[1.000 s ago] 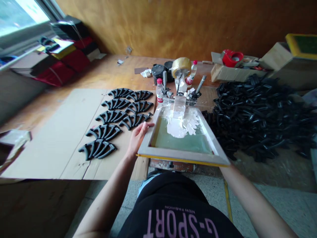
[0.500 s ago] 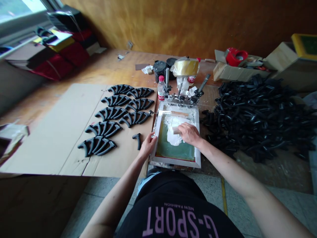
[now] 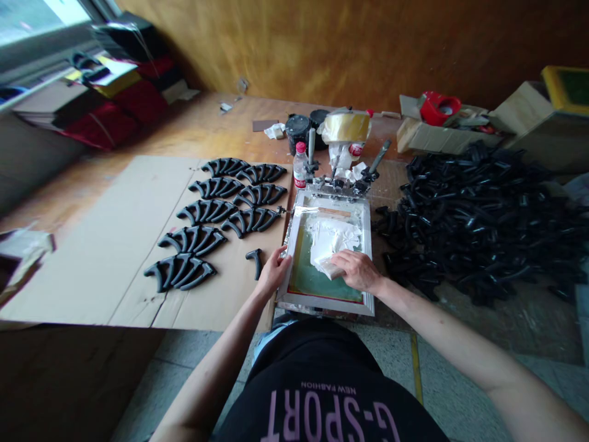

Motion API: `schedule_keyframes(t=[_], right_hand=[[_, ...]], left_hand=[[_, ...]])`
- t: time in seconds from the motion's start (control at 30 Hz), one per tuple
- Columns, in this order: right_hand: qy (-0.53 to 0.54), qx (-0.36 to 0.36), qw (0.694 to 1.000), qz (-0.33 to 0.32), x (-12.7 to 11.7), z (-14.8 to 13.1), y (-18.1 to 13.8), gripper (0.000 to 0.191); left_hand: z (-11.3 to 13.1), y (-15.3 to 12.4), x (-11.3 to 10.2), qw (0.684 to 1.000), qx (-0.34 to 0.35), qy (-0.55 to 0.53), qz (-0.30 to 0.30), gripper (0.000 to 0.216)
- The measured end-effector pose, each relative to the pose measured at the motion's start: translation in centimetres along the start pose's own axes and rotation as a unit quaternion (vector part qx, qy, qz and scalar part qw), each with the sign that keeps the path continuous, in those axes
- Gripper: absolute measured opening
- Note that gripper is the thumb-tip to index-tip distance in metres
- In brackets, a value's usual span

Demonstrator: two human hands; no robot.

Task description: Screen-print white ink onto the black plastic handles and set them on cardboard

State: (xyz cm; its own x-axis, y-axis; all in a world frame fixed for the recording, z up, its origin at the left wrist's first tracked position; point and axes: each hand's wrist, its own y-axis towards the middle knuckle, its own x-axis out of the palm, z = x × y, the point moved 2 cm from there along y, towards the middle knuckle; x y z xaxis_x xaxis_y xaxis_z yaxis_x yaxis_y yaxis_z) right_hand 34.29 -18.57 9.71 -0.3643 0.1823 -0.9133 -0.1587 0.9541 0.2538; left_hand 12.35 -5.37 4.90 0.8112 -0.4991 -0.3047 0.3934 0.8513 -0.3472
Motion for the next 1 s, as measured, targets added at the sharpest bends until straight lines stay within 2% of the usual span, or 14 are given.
schedule_keyframes(t=[0.1,0.23,0.3,0.4,0.47,0.5,0.6,0.67,0.73,0.8,0.83,0.87,0.93,1.0], right_hand=[[0.013,0.048,0.999,0.02,-1.5,0.9,2.1,0.016],[-0.004,0.162,0.98,0.111,-5.1,4.7,6.3,0.048],[-0.009,0.22,0.962,0.159,-7.1,7.7,6.4,0.052],[0.005,0.327,0.915,0.234,-8.8,12.1,3.2,0.038],[0.017,0.375,0.894,0.243,-8.2,13.4,0.6,0.034],[0.023,0.38,0.896,0.227,-7.2,13.3,-0.5,0.033],[0.016,0.317,0.942,0.11,-2.7,10.3,-1.9,0.03],[-0.023,0.268,0.963,0.02,0.2,7.2,-1.7,0.027],[-0.059,0.274,0.959,-0.027,2.1,4.2,-1.2,0.02],[-0.065,0.316,0.946,-0.021,2.8,1.5,-0.5,0.017],[-0.057,0.326,0.944,-0.005,2.9,0.2,-0.1,0.017],[-0.039,0.315,0.948,0.013,2.8,-1.1,0.2,0.018],[0.023,0.231,0.972,0.026,2.7,-3.0,0.6,0.017],[0.08,0.146,0.986,0.014,2.1,-2.8,0.0,0.016]], left_hand=[[0.7,-0.2,-0.3,1.0,0.001,0.008,-0.016,0.059],[4.1,-1.4,-1.8,0.998,0.023,-0.025,-0.046,0.066],[6.9,-2.2,-2.5,0.996,0.053,-0.055,-0.043,0.06],[12.1,-2.3,-2.8,0.981,0.13,-0.145,-0.019,0.055],[15.5,-1.6,-2.5,0.957,0.18,-0.227,-0.019,0.053],[17.0,-1.1,-2.3,0.946,0.196,-0.258,-0.025,0.052],[19.5,0.3,-1.4,0.931,0.203,-0.301,-0.034,0.052],[18.9,0.3,-0.4,0.927,0.189,-0.323,-0.012,0.052],[16.2,-0.8,1.4,0.936,0.116,-0.33,-0.032,0.052],[12.0,-2.9,4.0,0.946,-0.029,-0.297,-0.123,0.053],[9.8,-4.1,5.3,0.94,-0.103,-0.274,-0.176,0.054],[7.8,-5.1,6.3,0.929,-0.147,-0.271,-0.204,0.053],[4.8,-6.5,6.9,0.918,-0.183,-0.282,-0.21,0.048],[2.8,-6.2,5.5,0.929,-0.175,-0.281,-0.167,0.044]])
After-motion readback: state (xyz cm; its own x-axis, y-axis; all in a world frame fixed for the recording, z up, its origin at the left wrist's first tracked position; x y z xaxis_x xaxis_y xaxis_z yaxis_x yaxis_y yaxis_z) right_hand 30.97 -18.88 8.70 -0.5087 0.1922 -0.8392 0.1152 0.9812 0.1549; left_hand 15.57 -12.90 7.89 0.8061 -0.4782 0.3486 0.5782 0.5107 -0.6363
